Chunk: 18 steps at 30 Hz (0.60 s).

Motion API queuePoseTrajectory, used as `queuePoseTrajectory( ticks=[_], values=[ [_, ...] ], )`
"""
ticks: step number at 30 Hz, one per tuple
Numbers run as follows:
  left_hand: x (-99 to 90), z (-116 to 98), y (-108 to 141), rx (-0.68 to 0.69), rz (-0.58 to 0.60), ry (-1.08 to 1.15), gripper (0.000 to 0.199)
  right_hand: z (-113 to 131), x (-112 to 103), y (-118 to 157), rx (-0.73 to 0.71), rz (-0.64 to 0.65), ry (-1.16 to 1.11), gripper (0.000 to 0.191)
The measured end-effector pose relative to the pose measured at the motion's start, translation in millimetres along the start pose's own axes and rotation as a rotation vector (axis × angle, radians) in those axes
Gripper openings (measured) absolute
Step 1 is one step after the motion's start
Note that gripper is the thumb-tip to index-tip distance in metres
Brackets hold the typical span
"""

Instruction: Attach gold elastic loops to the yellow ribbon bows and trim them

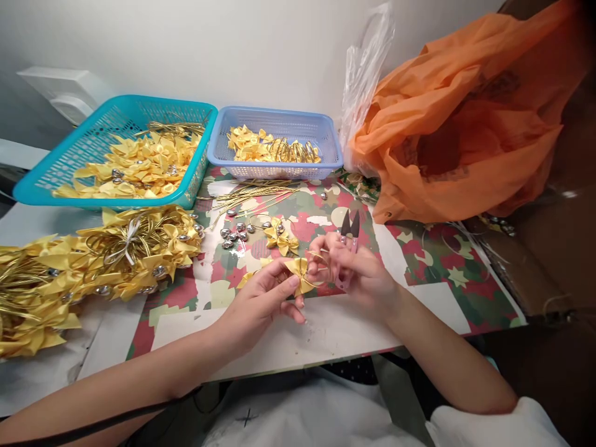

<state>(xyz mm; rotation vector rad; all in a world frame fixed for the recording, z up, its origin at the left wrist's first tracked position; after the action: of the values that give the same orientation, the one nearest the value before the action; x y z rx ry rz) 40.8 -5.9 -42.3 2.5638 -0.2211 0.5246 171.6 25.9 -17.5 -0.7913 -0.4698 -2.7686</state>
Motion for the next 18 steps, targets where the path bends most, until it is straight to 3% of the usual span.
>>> queuePoseTrajectory(
  ticks=[4,8,13,15,18],
  values=[
    [-0.5,1,0,-0.075,-0.004,0.072,0.024,15,-16,1,-0.28,-0.129,0.197,0.045],
    [-1.3,1,2,-0.111,-0.023,0.141,0.036,25,-17,12,-0.647,-0.171,0.582,0.053],
    [-1.8,1,2,-0.118,-0.029,0.205,0.043,19,12,30,-1.05,0.072,0.948,0.049],
    [-1.5,2,1,-0.133,-0.023,0.232,0.041,15,19,32,-1.136,0.103,1.059,0.046],
    [-0.7,4,2,-0.154,-0.012,0.247,0.038,14,16,29,-1.157,-0.017,1.199,0.043]
  ],
)
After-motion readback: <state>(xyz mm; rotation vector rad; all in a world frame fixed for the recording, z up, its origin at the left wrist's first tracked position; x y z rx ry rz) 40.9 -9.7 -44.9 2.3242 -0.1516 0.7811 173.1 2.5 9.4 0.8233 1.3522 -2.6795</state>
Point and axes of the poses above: each hand's wrist, its own y-axis away from the middle knuckle, its own x-axis out of the palm, z = x × y, the point moved 6 cm from there along -y, towards the middle knuckle, and after that the axes turned 15 degrees about -z, right-handed, at the moved point
